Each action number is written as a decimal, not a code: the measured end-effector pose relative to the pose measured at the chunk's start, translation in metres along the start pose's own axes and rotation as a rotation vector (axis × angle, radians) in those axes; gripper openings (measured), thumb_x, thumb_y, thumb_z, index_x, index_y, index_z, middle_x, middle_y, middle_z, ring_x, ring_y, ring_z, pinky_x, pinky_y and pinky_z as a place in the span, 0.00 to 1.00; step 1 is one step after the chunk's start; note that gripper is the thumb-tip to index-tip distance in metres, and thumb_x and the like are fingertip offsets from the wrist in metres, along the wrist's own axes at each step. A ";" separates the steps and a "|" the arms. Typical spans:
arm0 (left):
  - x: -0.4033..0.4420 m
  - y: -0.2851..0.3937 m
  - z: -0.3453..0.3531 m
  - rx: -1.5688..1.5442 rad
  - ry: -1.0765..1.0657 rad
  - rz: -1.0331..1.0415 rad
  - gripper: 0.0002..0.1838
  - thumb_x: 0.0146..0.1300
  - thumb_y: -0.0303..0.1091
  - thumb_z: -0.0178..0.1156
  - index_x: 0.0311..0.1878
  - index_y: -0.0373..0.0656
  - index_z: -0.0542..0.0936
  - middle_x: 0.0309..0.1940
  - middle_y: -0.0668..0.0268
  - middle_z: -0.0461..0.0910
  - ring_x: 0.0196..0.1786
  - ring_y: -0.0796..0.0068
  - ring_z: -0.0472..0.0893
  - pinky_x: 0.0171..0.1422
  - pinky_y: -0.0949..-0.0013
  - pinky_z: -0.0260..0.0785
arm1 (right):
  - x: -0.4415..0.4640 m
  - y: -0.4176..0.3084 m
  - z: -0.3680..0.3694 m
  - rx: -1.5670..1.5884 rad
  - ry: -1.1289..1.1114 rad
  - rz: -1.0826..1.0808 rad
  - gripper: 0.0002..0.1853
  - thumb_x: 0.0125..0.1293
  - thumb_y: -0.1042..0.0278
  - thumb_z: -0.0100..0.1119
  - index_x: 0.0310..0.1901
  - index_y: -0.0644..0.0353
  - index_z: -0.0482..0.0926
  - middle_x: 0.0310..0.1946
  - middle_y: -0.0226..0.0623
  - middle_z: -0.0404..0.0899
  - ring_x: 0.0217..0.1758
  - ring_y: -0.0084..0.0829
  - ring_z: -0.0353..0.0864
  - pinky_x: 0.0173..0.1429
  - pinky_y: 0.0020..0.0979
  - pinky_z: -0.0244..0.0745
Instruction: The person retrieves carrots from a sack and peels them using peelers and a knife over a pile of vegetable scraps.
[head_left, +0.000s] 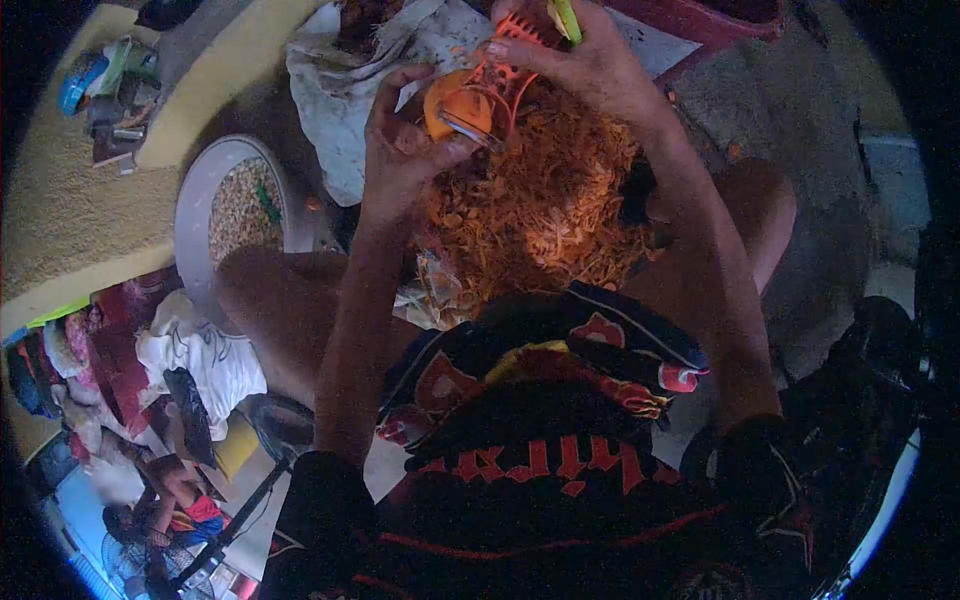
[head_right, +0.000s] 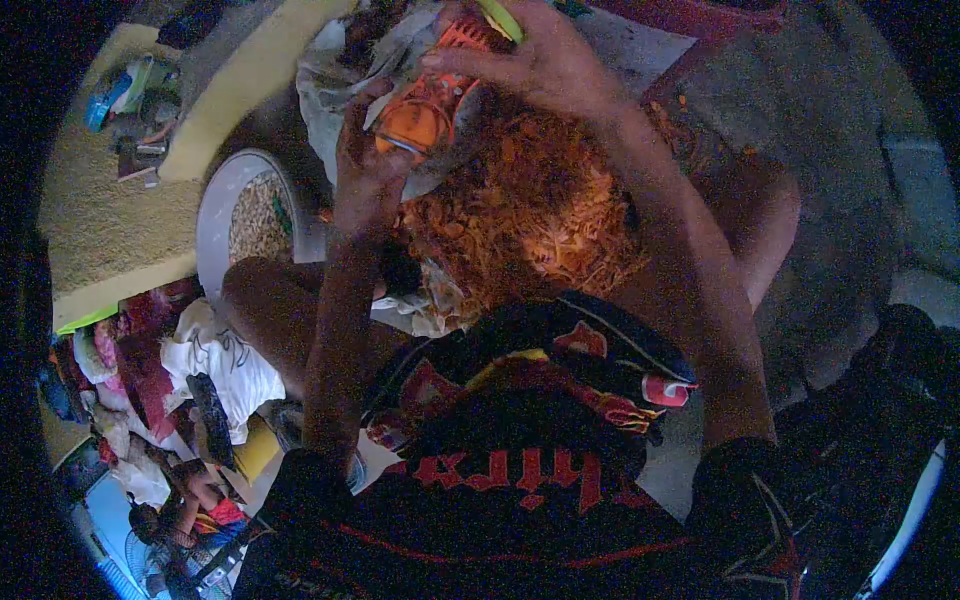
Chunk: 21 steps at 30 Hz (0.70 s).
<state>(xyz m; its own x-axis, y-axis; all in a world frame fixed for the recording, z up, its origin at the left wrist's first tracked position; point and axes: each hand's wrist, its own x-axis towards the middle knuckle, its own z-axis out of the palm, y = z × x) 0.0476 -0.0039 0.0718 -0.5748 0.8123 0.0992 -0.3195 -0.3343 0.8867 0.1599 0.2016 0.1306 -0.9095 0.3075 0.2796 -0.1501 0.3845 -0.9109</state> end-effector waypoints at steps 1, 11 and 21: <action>0.000 0.000 -0.001 0.012 -0.055 0.035 0.41 0.49 0.19 0.75 0.65 0.40 0.64 0.58 0.51 0.77 0.60 0.61 0.80 0.63 0.59 0.78 | 0.002 0.004 -0.001 0.001 -0.028 -0.083 0.15 0.67 0.68 0.69 0.50 0.61 0.76 0.40 0.28 0.78 0.45 0.22 0.76 0.46 0.28 0.75; -0.010 0.020 0.003 0.001 -0.244 0.063 0.43 0.43 0.23 0.79 0.61 0.44 0.64 0.56 0.54 0.77 0.57 0.63 0.82 0.60 0.61 0.79 | 0.008 0.014 -0.031 -0.121 0.246 0.089 0.13 0.69 0.67 0.66 0.51 0.60 0.76 0.41 0.28 0.78 0.45 0.21 0.77 0.44 0.24 0.75; -0.010 0.023 0.000 0.040 -0.185 0.030 0.49 0.41 0.20 0.78 0.66 0.45 0.61 0.60 0.54 0.75 0.62 0.61 0.79 0.61 0.59 0.79 | 0.003 0.002 -0.022 -0.058 0.247 -0.158 0.12 0.68 0.71 0.68 0.47 0.60 0.75 0.37 0.29 0.79 0.40 0.21 0.79 0.41 0.27 0.75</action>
<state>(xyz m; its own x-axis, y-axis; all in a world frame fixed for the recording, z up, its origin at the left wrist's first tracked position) 0.0464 -0.0197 0.0917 -0.4340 0.8775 0.2042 -0.2715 -0.3435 0.8990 0.1650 0.2221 0.1367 -0.7536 0.4396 0.4887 -0.2534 0.4917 -0.8331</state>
